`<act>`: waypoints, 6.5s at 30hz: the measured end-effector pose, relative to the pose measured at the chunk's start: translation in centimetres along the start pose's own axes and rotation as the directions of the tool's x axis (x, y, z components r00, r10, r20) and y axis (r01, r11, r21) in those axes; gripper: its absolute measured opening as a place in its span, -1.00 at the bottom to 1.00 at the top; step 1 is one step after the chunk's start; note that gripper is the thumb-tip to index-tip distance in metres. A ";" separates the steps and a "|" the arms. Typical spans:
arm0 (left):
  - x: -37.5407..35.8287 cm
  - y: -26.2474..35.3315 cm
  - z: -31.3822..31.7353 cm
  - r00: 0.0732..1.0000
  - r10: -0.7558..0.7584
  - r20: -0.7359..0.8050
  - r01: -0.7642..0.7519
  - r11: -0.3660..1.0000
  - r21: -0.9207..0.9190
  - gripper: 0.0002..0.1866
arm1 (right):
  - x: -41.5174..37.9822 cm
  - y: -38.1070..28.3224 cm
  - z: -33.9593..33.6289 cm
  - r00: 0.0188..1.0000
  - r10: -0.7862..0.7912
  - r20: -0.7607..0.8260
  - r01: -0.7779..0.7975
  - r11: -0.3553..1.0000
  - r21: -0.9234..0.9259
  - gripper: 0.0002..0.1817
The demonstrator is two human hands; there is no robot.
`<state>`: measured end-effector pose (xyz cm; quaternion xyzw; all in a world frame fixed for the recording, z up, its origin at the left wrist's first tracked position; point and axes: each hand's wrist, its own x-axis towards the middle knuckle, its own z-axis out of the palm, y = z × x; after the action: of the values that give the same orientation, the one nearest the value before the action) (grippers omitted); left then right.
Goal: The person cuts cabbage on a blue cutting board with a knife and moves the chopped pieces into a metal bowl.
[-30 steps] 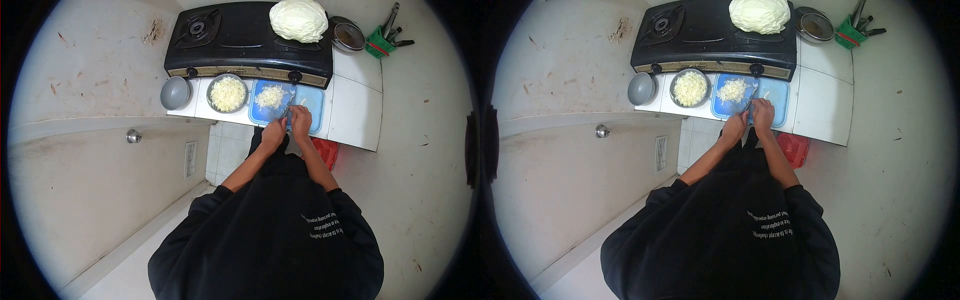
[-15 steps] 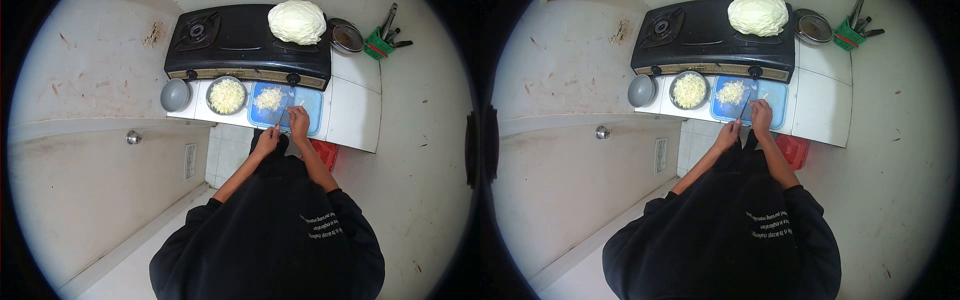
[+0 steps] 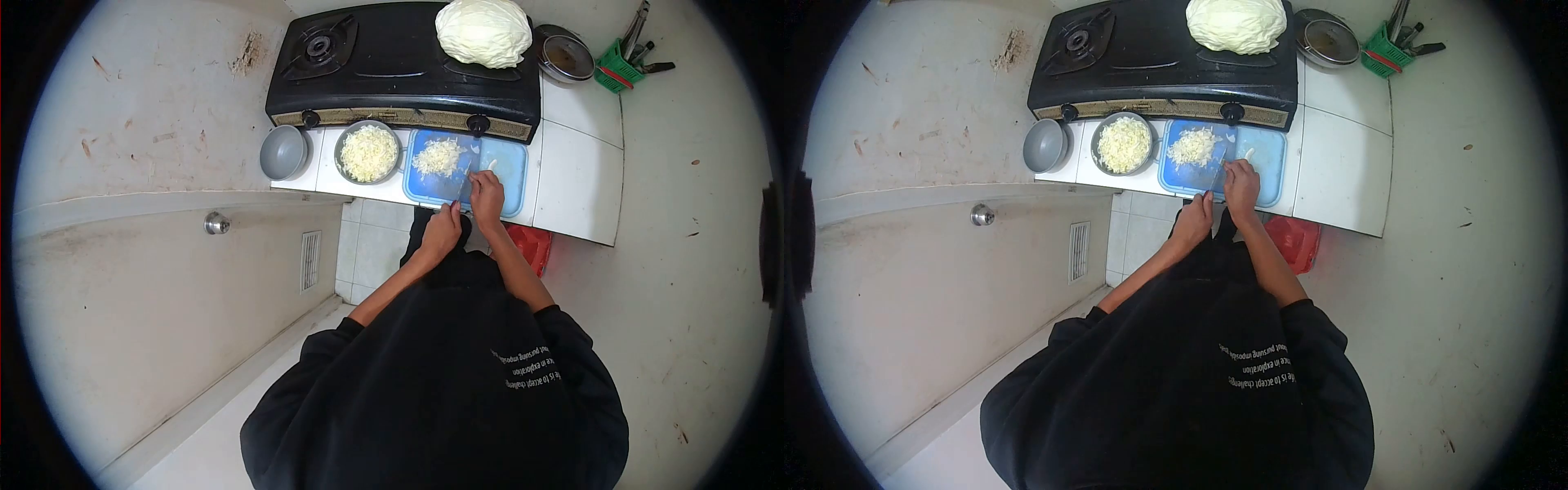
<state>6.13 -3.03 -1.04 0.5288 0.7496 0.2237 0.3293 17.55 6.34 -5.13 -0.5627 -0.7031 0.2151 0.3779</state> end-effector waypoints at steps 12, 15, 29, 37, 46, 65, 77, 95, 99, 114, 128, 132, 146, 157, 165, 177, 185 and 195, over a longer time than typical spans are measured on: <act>1.2 0.6 -0.5 0.998 -0.058 -0.030 0.063 0.978 0.199 -0.56 | -0.2 -0.2 0.4 1.000 0.017 0.006 -0.017 0.998 -0.056 -0.86; 0.6 -0.7 -1.0 0.997 -0.060 -0.039 0.064 0.990 0.123 -0.54 | -0.1 -0.3 0.2 1.000 0.020 -0.005 -0.021 0.998 -0.061 -0.86; -0.3 0.0 -0.4 1.000 -0.013 -0.008 0.013 1.000 -0.019 -0.50 | -0.2 -0.5 0.3 1.000 0.013 -0.018 -0.013 0.999 -0.031 -0.87; 0.9 -0.6 1.0 0.999 0.001 -0.035 -0.001 1.000 0.014 -0.50 | 0.0 -0.1 0.6 1.000 -0.010 -0.017 0.009 1.000 -0.023 -0.88; 1.8 0.2 0.6 0.998 0.011 -0.059 -0.001 0.986 0.165 -0.55 | -0.2 -0.3 0.4 1.000 0.004 -0.027 -0.005 0.999 -0.044 -0.88; -0.4 0.6 0.8 0.999 -0.026 -0.039 0.027 0.999 0.036 -0.51 | -0.2 -0.2 0.3 1.000 0.007 -0.018 -0.008 0.998 -0.055 -0.89; 2.0 0.6 0.7 0.997 -0.058 -0.051 0.061 0.997 0.047 -0.49 | -0.2 0.1 0.4 1.000 0.011 -0.006 -0.012 0.998 -0.062 -0.87; 0.8 0.8 1.9 0.997 -0.004 -0.081 0.008 0.999 0.051 -0.51 | -0.5 0.0 0.0 0.998 -0.052 0.029 0.056 0.991 -0.122 -0.83; 1.6 0.5 2.0 0.998 -0.014 -0.067 0.018 0.998 0.061 -0.52 | -0.4 -0.3 -0.1 0.998 -0.054 0.029 0.057 0.990 -0.128 -0.84; 0.7 0.3 1.2 0.998 -0.021 -0.065 0.023 0.999 0.039 -0.51 | -0.6 -0.7 -0.4 0.999 -0.041 0.022 0.044 0.986 -0.159 -0.86; 1.9 -0.7 2.0 0.998 -0.002 -0.056 0.004 1.000 0.026 -0.48 | -0.4 -0.5 -0.1 0.998 -0.048 0.039 0.053 0.989 -0.139 -0.85; 2.1 0.3 1.1 0.999 -0.013 -0.053 0.018 0.996 0.091 -0.49 | -0.3 -0.9 -0.4 0.999 -0.048 0.025 0.051 0.989 -0.140 -0.88; 0.0 0.5 1.0 0.997 -0.014 -0.081 0.018 0.999 0.048 -0.50 | -0.4 -0.9 -0.4 0.999 -0.029 0.027 0.033 0.987 -0.156 -0.91; 0.1 0.3 1.3 0.999 -0.012 -0.038 0.012 1.000 0.004 -0.48 | -0.4 -0.7 -0.5 0.999 -0.015 0.032 0.019 0.991 -0.136 -0.90; 1.9 0.3 1.5 0.998 -0.006 -0.055 0.010 0.997 0.071 -0.47 | -0.2 -0.6 -0.2 0.999 -0.032 0.024 0.035 0.991 -0.130 -0.90; 0.0 0.2 0.5 0.996 -0.032 -0.080 0.039 0.996 0.080 -0.51 | -0.2 -0.7 -0.2 0.999 -0.032 0.027 0.036 0.986 -0.164 -0.91; -0.4 0.7 0.2 0.997 -0.006 -0.074 0.009 0.999 0.043 -0.48 | -0.1 -0.8 -0.4 0.999 -0.032 0.037 0.037 0.986 -0.160 -0.90; -0.4 1.2 0.3 0.998 -0.029 -0.049 0.036 0.988 0.153 -0.51 | 0.1 -0.7 -0.5 0.998 -0.015 0.057 0.024 0.985 -0.169 -0.91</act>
<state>7.23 -2.95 -0.37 0.5350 0.7805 0.1721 0.2737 17.45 6.14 -4.28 -0.5796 -0.7346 0.1664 0.3110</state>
